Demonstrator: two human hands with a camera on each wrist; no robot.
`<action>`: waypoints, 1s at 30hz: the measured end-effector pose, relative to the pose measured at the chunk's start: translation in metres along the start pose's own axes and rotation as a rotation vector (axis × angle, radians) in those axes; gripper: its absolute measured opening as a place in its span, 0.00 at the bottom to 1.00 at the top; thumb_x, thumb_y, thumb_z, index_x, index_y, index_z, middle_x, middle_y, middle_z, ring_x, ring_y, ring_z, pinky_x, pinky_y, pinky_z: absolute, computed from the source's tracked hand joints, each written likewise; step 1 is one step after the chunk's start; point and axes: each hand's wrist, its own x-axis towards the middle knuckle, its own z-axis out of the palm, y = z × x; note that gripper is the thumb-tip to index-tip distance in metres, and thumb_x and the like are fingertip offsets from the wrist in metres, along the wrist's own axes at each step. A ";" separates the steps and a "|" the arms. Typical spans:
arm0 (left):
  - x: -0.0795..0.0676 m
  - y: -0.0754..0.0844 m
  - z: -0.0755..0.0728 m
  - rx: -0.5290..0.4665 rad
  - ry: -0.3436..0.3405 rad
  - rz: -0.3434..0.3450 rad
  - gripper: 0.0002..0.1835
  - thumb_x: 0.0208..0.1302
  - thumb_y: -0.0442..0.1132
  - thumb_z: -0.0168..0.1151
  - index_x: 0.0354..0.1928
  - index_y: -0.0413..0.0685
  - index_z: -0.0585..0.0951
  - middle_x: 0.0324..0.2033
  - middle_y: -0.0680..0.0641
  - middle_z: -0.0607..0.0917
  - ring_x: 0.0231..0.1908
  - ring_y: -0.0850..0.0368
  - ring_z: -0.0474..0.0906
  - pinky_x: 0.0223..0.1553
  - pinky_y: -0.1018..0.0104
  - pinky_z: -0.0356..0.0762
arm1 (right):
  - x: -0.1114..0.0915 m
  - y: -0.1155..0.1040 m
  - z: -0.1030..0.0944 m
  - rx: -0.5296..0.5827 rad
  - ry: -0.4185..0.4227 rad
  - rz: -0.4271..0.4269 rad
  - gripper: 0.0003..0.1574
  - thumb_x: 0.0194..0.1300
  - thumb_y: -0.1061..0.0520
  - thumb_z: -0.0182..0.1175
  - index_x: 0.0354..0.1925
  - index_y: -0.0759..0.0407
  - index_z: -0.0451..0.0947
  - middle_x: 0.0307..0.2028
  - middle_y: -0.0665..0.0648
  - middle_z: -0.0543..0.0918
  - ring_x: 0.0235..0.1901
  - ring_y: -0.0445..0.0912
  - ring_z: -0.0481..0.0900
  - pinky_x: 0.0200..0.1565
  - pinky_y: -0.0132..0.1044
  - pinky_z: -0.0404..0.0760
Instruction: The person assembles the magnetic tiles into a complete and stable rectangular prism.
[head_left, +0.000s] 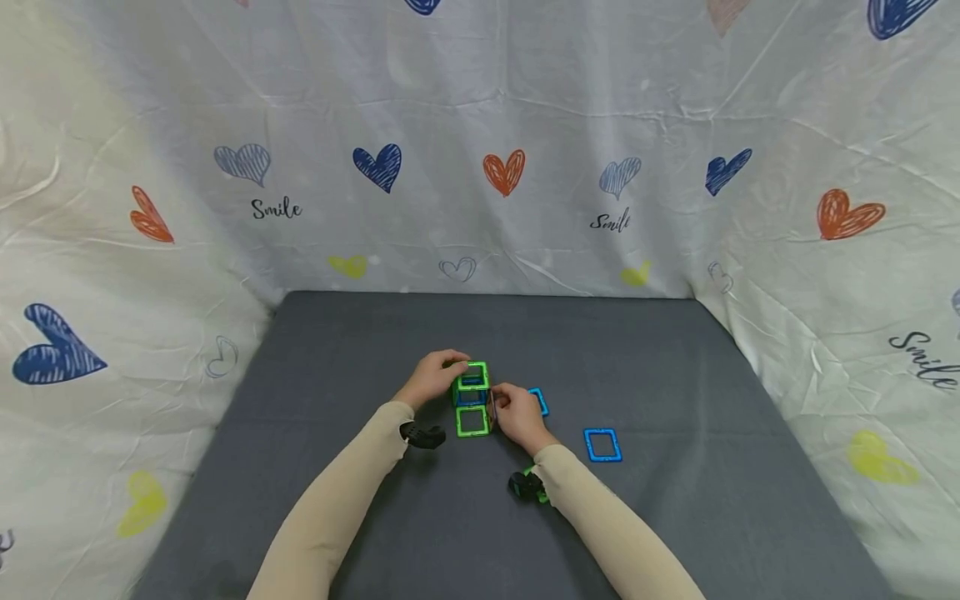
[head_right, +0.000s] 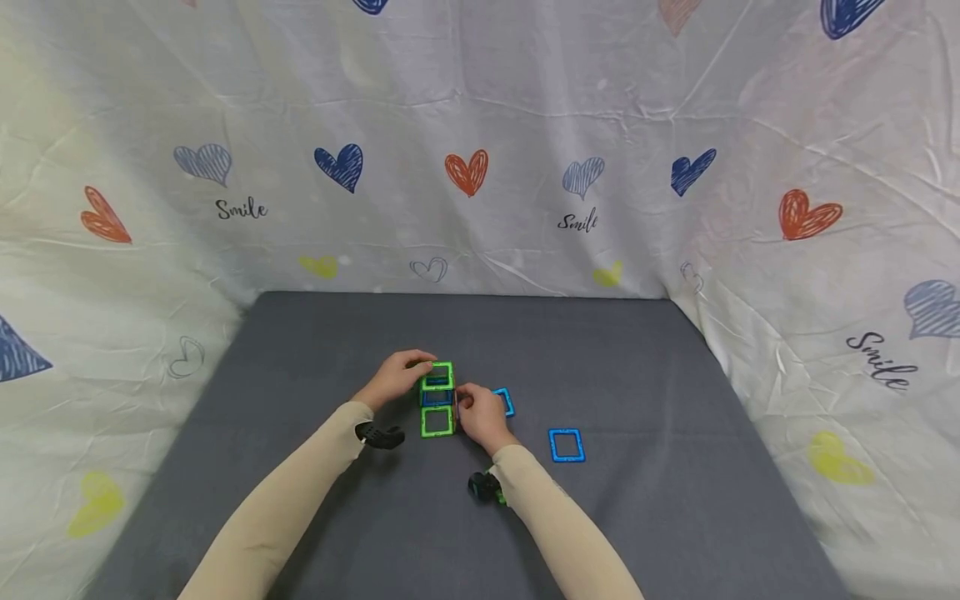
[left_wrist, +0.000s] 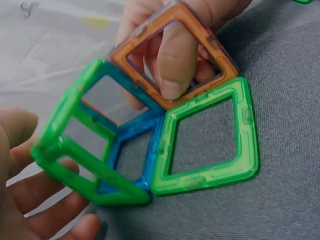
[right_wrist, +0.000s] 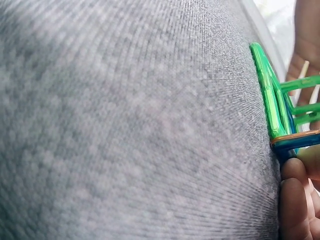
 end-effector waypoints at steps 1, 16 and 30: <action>0.000 -0.002 0.000 -0.013 0.010 -0.011 0.19 0.78 0.47 0.54 0.63 0.48 0.81 0.59 0.42 0.84 0.55 0.46 0.80 0.58 0.47 0.78 | 0.000 0.000 0.000 -0.004 0.004 0.000 0.15 0.71 0.64 0.59 0.52 0.62 0.85 0.35 0.60 0.89 0.27 0.44 0.82 0.31 0.37 0.80; -0.002 -0.007 0.003 -0.077 0.068 -0.091 0.19 0.78 0.48 0.54 0.60 0.48 0.83 0.58 0.41 0.84 0.57 0.45 0.79 0.61 0.45 0.76 | 0.001 -0.002 0.001 0.006 0.015 0.015 0.14 0.70 0.64 0.59 0.51 0.62 0.85 0.34 0.60 0.88 0.25 0.43 0.79 0.31 0.37 0.79; -0.007 -0.015 -0.002 -0.075 0.062 -0.096 0.18 0.77 0.49 0.54 0.59 0.49 0.83 0.58 0.42 0.83 0.57 0.45 0.78 0.61 0.45 0.76 | 0.002 0.001 -0.002 0.047 -0.017 0.046 0.13 0.70 0.61 0.63 0.51 0.61 0.85 0.35 0.59 0.88 0.31 0.46 0.83 0.32 0.37 0.80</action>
